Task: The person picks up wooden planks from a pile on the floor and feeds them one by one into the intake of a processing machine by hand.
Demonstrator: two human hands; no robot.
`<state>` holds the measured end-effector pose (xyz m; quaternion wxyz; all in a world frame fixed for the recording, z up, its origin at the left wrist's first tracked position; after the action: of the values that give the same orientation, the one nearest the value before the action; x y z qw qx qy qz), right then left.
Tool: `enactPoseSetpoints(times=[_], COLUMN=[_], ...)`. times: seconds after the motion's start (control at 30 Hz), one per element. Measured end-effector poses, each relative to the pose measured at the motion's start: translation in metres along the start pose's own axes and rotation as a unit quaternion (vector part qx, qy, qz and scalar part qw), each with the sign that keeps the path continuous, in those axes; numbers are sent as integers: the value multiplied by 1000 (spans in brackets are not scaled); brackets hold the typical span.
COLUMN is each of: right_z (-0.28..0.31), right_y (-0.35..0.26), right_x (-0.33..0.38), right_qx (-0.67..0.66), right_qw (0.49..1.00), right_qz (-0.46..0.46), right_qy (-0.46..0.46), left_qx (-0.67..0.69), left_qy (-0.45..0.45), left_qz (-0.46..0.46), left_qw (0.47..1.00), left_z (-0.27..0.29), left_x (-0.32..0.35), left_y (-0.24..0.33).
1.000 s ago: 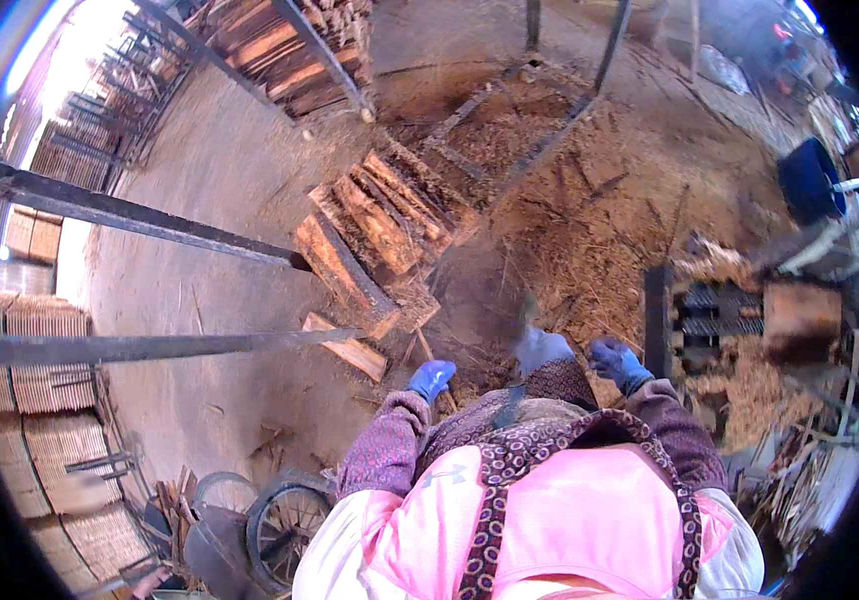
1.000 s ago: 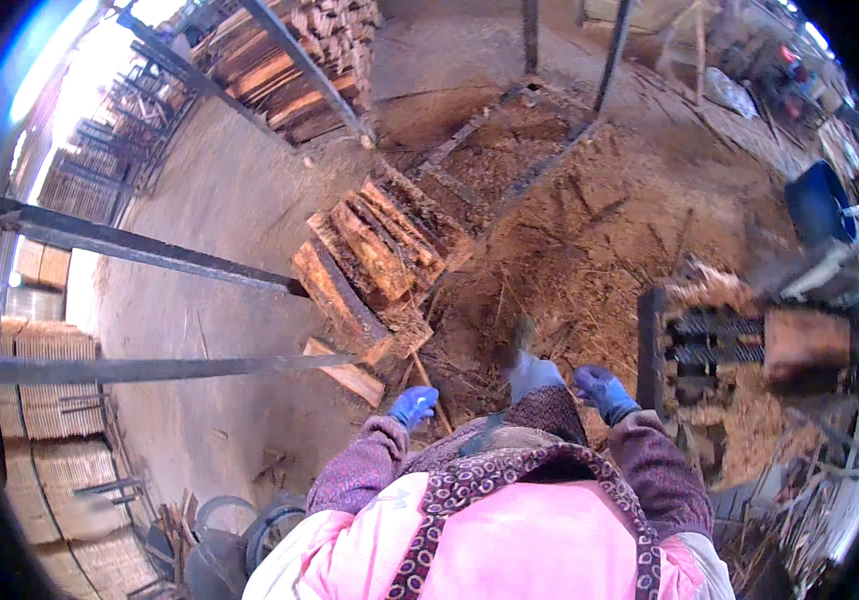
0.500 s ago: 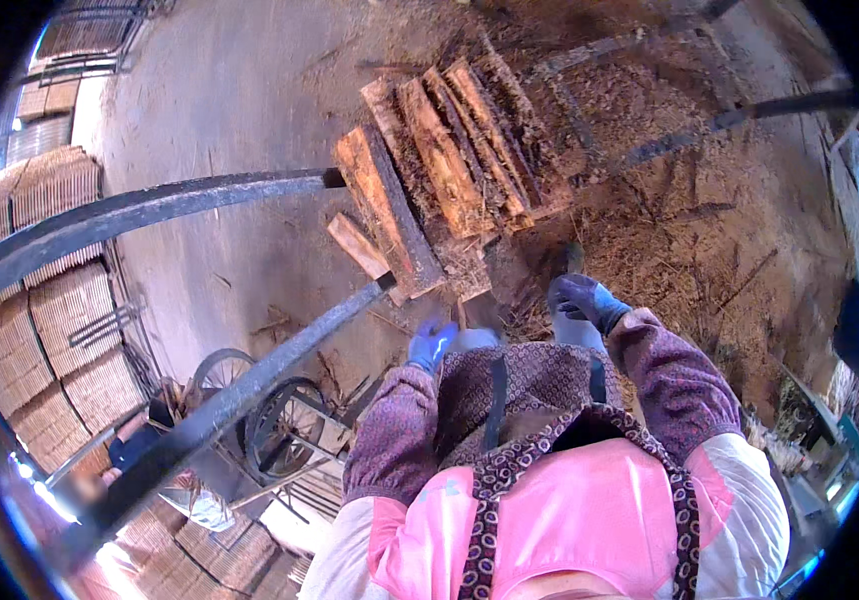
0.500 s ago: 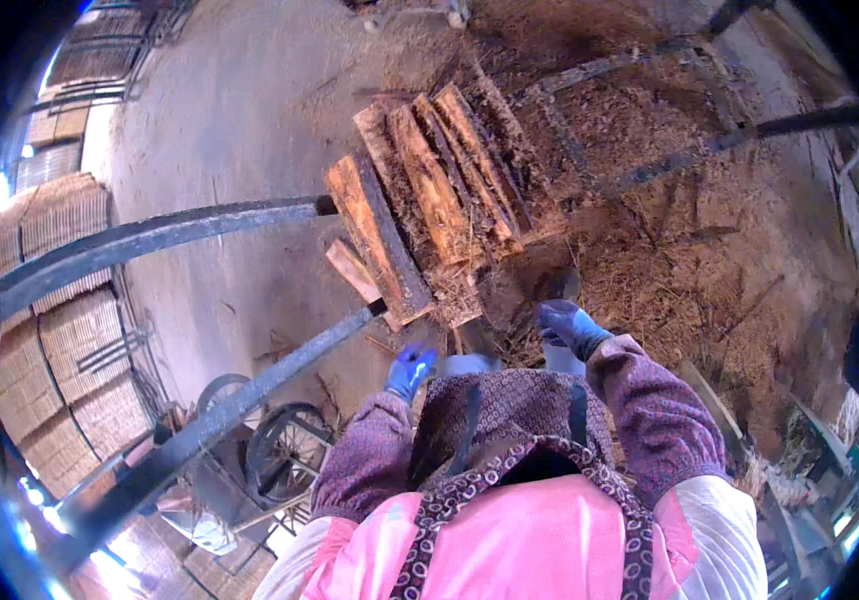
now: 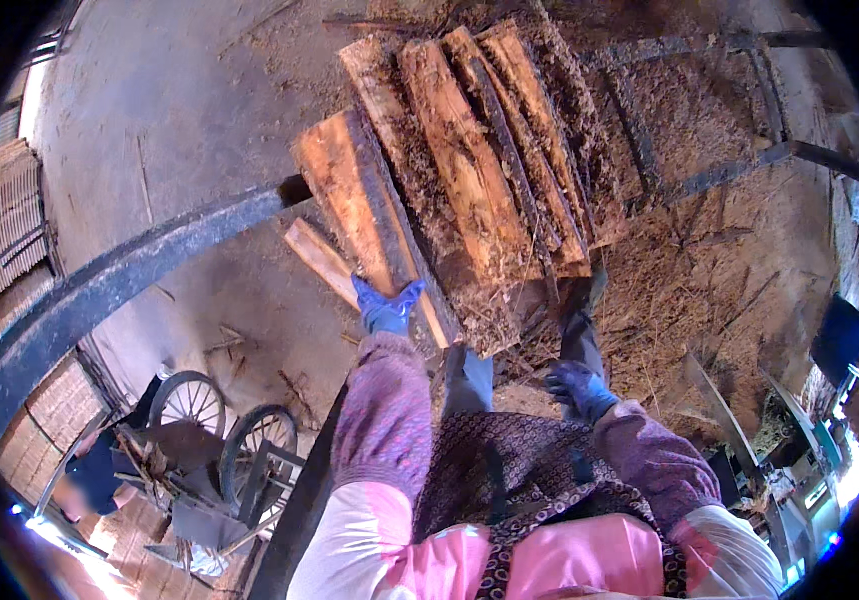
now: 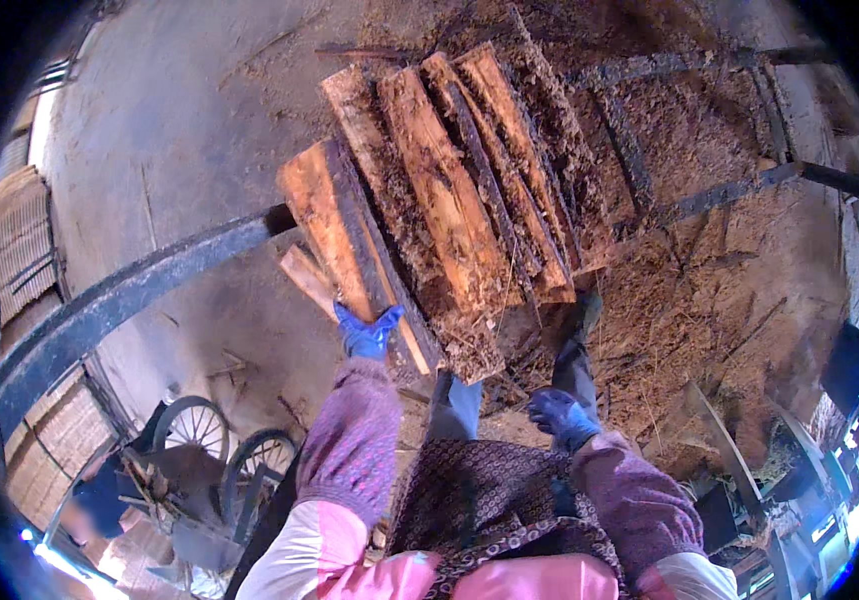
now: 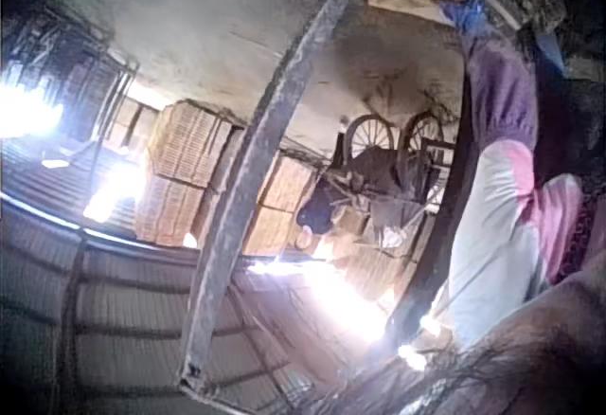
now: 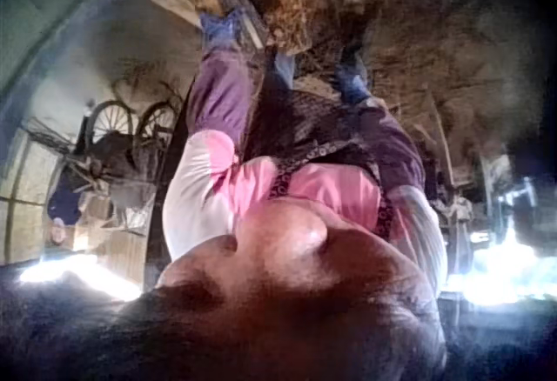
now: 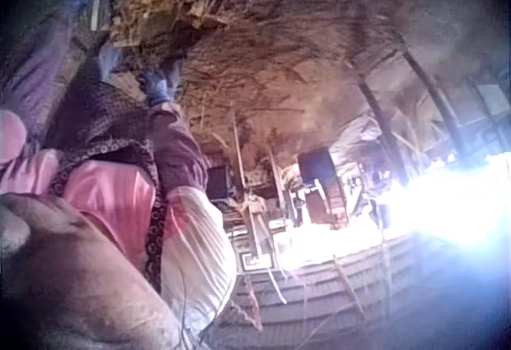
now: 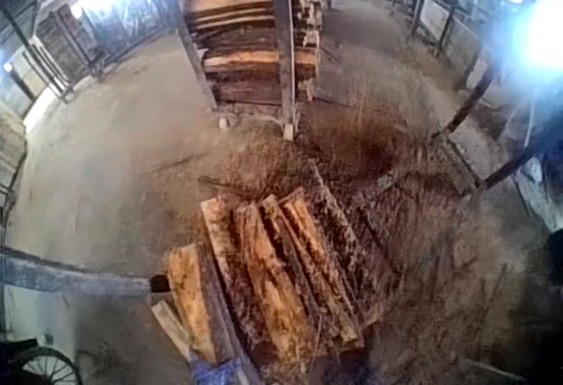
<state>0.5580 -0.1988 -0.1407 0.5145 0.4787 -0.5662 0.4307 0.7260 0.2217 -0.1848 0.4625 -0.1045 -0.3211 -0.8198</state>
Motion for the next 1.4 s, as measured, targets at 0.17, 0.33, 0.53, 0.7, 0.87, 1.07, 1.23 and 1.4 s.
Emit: enactPoseSetpoints(times=[0.17, 0.33, 0.53, 0.7, 0.87, 1.07, 1.23, 1.4], right_z=[-72, -98, -102, 29, 159, 109, 28, -18], right_y=[-52, -155, -259, -248, -364, -360, -330, -324], right_x=[34, 63, 134, 49, 34, -52, -103, -89], right_qx=[-39, 125, -137, -409, -509, -235, -177, -25], right_qw=[998, 931, 946, 887, 789, 946, 923, 963], right_qz=[44, 290, 267, 214, 339, 223, 339, 262], right_qy=[-37, -182, -123, 2, 53, 32, -49, 54], left_qx=[205, 216, -196, -88, 299, -29, -303, -335], left_qy=[-124, -239, -381, -258, -194, -133, -15, -57], left_qz=[96, -3, -293, -386, -51, -81, -96, -154], left_qw=[966, 947, 855, 881, 933, 987, 948, 928], left_z=[5, 41, -8, 12, -22, -113, -139, -142], left_x=[-20, 56, 172, 194, 74, 6, 15, 2], left_y=[-32, 97, 169, 327, 266, 243, 253, 249])
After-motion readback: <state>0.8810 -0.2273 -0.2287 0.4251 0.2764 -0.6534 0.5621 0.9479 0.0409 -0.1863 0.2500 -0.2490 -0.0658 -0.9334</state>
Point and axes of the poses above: each hand's wrist, its own x-axis away from the middle knuckle, its own z-axis out of the back of the hand, y = z × x, the point moved 9 cm from there along -x, towards the middle knuckle, and after that the axes turned 5 degrees about y, right-handed, at the moved point
